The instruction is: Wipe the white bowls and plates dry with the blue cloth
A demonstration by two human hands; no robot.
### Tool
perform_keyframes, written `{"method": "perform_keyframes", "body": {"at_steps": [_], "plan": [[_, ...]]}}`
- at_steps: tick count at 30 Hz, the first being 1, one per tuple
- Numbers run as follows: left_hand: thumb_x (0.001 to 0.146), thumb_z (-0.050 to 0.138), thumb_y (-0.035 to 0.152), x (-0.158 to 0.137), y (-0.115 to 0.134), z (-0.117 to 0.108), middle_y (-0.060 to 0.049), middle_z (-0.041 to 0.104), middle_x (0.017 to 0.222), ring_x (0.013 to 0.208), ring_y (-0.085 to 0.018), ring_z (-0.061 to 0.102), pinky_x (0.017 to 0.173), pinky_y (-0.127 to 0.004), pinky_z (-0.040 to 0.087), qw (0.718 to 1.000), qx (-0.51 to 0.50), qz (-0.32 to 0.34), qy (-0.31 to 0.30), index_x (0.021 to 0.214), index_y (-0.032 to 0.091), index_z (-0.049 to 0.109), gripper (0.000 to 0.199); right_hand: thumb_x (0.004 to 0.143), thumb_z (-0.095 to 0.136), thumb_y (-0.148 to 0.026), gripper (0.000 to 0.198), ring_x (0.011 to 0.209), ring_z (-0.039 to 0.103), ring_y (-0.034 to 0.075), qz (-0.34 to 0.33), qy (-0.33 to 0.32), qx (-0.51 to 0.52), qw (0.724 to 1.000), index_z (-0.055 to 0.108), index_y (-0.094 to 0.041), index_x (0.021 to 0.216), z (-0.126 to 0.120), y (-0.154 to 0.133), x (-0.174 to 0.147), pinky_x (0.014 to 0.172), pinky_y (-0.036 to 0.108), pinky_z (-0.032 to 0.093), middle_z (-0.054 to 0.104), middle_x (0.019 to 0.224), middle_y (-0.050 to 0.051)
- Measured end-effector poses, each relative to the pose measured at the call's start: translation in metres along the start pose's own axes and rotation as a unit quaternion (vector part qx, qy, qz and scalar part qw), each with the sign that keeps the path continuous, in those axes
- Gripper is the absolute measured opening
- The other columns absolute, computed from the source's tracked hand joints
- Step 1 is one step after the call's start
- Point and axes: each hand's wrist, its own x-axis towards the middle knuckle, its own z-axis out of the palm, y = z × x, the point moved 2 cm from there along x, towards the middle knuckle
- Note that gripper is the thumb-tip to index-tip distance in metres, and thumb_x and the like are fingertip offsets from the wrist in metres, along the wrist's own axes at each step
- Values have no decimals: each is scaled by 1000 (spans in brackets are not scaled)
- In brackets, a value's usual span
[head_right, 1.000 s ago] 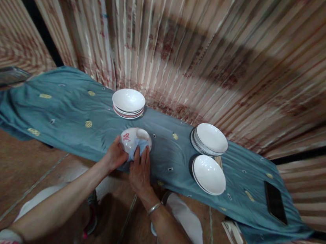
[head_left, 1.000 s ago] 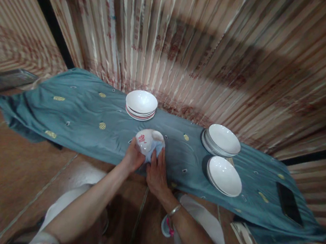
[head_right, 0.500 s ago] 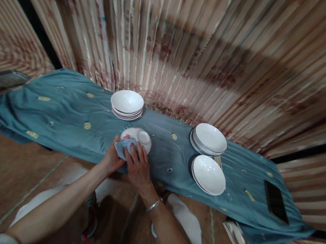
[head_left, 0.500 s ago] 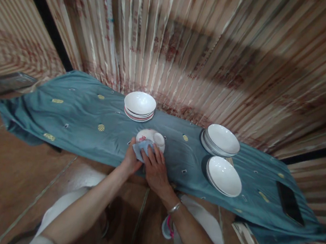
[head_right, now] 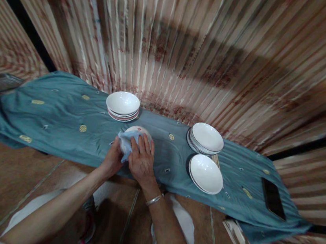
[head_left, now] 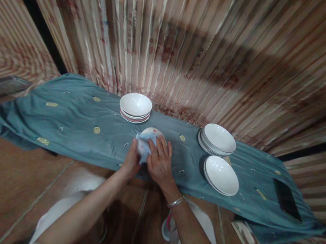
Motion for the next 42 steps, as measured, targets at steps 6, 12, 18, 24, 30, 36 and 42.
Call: {"method": "perform_keyframes", "body": {"at_steps": [6,12,18,24,30,36,42], "plan": [[102,30,42,-4,-2,7,-13,75,110,116,-26,65,104,-40,48,999,-23,-25,-29,129,8,62,54,98,32,-22,44,141,39,23,94,37,67,993,53,-13,137,-2,21,12,120,50,20,56,141,15],[101,32,43,-1,-2,3,-15,73,118,115,-28,66,105,-44,48,998,-44,-34,-18,141,9,52,56,102,29,-32,45,124,56,26,168,61,126,976,56,-15,133,12,44,4,109,49,40,65,127,17],[102,30,43,2,-3,-2,-15,73,118,116,-27,66,106,-43,47,997,-62,-31,-16,140,9,53,56,103,29,-40,49,118,59,30,179,91,160,967,59,-12,129,23,42,-13,102,52,46,66,123,21],[101,32,43,4,-4,-6,-15,73,117,117,-27,65,106,-43,46,998,-57,-26,-31,136,10,57,54,103,28,-39,54,139,42,31,146,80,131,977,47,-7,142,26,33,-24,111,56,39,50,145,24],[99,44,35,4,-6,-10,-15,72,119,118,-26,64,108,-41,45,998,-47,-7,-44,135,9,57,47,103,30,-36,52,147,30,28,121,71,123,982,41,-13,148,26,23,-29,116,54,35,36,156,19],[100,42,34,0,-7,-6,-13,74,116,118,-26,64,107,-40,46,998,-45,-9,-39,133,10,59,45,103,31,-34,46,149,28,27,88,57,100,989,50,-16,141,17,25,-24,116,51,35,34,158,16],[100,39,35,1,-6,-5,-15,74,114,115,-27,66,104,-41,48,999,-33,-18,-18,133,8,57,47,102,34,-29,43,146,32,28,97,55,48,993,59,-7,131,9,29,-16,117,51,33,49,146,23]]}}
